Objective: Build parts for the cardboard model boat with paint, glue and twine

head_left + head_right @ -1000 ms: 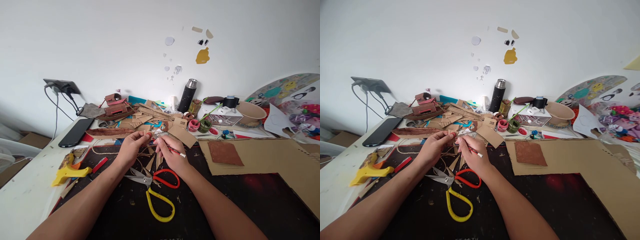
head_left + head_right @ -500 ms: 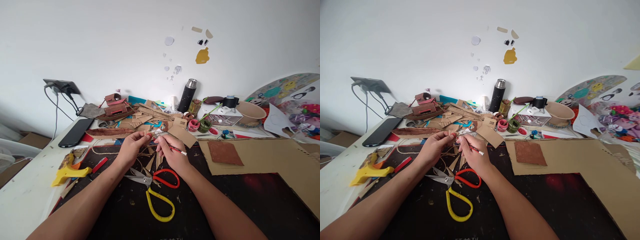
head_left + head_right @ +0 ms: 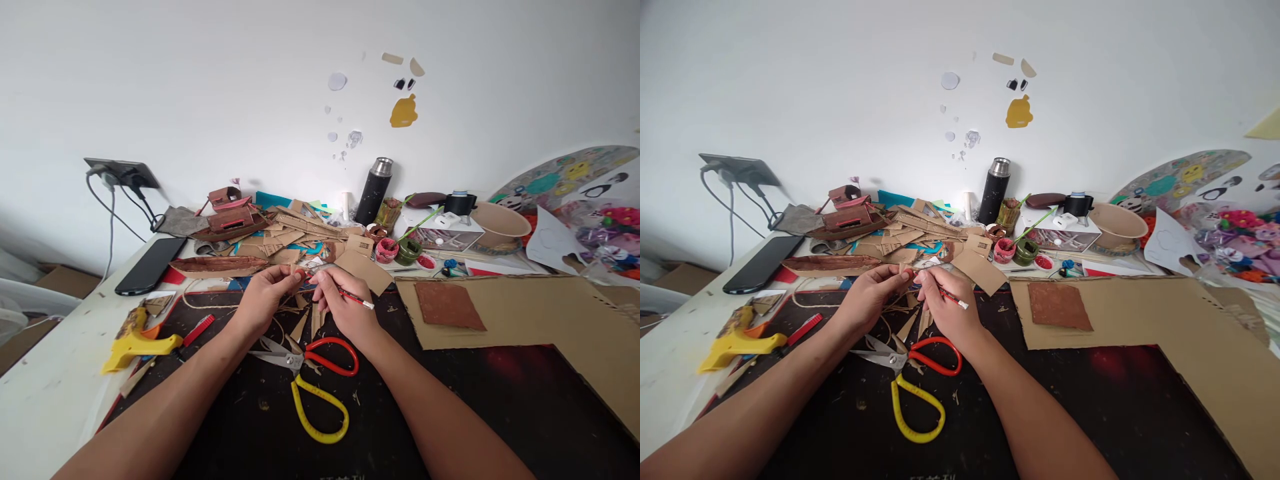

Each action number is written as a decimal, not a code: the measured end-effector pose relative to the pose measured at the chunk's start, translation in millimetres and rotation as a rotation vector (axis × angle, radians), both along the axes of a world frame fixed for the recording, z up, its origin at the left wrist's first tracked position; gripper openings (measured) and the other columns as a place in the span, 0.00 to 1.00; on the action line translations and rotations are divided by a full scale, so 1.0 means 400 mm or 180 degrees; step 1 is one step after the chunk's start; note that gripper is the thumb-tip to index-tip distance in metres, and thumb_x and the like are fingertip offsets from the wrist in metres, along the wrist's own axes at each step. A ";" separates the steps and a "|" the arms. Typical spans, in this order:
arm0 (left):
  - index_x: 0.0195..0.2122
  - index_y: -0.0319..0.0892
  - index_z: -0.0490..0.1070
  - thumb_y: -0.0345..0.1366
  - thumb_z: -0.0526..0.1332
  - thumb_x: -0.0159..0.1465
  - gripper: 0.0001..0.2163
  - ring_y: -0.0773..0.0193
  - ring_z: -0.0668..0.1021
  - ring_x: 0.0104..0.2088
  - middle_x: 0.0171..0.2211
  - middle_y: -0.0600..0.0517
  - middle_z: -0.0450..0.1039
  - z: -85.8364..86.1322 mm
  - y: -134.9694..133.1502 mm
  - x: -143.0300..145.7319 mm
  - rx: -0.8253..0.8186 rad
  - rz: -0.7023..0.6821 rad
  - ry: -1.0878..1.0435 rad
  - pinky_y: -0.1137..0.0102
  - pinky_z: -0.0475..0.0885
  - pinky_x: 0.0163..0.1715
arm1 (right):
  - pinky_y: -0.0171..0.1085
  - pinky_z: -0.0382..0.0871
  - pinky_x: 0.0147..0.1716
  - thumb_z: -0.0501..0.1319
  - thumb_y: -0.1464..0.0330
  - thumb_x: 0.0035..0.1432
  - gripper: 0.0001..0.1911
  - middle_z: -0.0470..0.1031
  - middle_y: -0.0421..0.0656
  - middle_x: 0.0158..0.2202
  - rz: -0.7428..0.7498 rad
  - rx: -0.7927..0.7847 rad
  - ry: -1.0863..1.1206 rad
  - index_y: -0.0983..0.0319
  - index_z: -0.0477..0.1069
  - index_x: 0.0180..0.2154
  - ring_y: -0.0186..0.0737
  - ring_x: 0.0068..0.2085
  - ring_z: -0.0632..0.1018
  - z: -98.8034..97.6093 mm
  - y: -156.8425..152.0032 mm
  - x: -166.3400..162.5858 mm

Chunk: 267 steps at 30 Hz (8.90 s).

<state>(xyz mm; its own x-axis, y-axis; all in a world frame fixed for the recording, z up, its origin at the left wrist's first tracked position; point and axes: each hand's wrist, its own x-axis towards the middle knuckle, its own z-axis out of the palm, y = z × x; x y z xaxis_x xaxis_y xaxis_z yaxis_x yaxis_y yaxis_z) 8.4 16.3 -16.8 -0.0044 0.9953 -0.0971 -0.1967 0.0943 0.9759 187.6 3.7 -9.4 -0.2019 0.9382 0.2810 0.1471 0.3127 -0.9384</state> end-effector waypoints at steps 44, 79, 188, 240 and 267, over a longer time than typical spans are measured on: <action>0.29 0.45 0.75 0.37 0.67 0.62 0.06 0.60 0.72 0.28 0.26 0.53 0.75 -0.012 -0.010 -0.012 0.1260 0.0059 0.2615 0.68 0.61 0.32 | 0.35 0.73 0.27 0.53 0.50 0.78 0.24 0.77 0.40 0.27 0.0136 0.0246 -0.0492 0.58 0.75 0.36 0.37 0.25 0.78 -0.009 -0.004 0.004; 0.32 0.43 0.77 0.47 0.64 0.63 0.12 0.60 0.76 0.29 0.28 0.52 0.78 -0.005 -0.012 -0.015 0.0964 0.0068 0.2486 0.67 0.66 0.31 | 0.36 0.74 0.27 0.54 0.53 0.76 0.21 0.76 0.40 0.25 -0.0028 0.0031 -0.0367 0.58 0.75 0.36 0.37 0.24 0.78 0.001 0.002 0.009; 0.29 0.41 0.81 0.45 0.82 0.45 0.18 0.65 0.73 0.31 0.30 0.52 0.78 0.007 0.023 -0.037 -0.0115 0.0372 -0.0277 0.69 0.66 0.35 | 0.35 0.75 0.30 0.60 0.52 0.75 0.18 0.78 0.42 0.32 0.0289 0.0178 0.0225 0.58 0.79 0.40 0.37 0.29 0.79 -0.015 -0.014 0.006; 0.29 0.42 0.79 0.46 0.80 0.48 0.17 0.63 0.73 0.30 0.29 0.51 0.77 0.003 0.019 -0.020 0.0000 0.0371 -0.0062 0.67 0.68 0.35 | 0.38 0.70 0.33 0.54 0.62 0.79 0.19 0.77 0.40 0.28 0.0188 0.0795 -0.0627 0.58 0.75 0.35 0.38 0.28 0.79 0.002 -0.022 -0.006; 0.28 0.42 0.79 0.46 0.80 0.48 0.16 0.66 0.69 0.27 0.26 0.53 0.74 -0.004 0.023 -0.020 -0.0005 0.0318 -0.0043 0.68 0.64 0.31 | 0.38 0.72 0.35 0.54 0.63 0.78 0.18 0.81 0.42 0.30 0.0223 0.0859 -0.0737 0.57 0.75 0.35 0.40 0.32 0.82 0.007 -0.026 -0.010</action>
